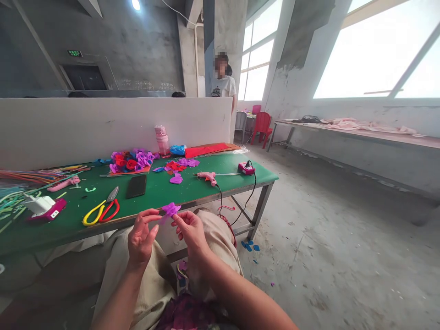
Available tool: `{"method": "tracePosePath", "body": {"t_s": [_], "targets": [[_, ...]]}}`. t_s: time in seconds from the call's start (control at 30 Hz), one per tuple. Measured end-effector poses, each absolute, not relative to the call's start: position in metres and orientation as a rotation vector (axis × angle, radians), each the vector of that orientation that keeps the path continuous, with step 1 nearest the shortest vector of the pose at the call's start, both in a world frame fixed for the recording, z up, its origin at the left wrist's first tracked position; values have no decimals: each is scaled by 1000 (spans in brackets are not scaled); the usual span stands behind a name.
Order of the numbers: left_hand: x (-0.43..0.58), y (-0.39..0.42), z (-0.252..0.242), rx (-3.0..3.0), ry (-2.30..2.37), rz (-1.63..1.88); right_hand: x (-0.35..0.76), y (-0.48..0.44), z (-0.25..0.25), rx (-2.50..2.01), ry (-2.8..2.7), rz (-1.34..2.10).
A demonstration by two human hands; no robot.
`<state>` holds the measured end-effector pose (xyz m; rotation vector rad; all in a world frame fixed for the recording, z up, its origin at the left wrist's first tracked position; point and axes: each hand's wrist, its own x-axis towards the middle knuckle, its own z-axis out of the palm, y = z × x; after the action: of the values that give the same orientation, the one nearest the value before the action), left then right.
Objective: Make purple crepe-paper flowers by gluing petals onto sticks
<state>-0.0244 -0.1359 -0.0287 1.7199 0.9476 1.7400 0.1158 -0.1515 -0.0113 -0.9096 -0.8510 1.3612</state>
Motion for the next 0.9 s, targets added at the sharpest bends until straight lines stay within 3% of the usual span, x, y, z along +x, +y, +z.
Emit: {"method": "tracePosePath", "body": {"t_s": [0.5, 0.9], "targets": [[-24, -130, -29, 1837, 1211, 1793, 116, -145, -21, -1098, -1109, 1131], [-24, -138, -26, 2283, 1157, 1820, 122, -155, -3, -1002, -800, 1540]]}}
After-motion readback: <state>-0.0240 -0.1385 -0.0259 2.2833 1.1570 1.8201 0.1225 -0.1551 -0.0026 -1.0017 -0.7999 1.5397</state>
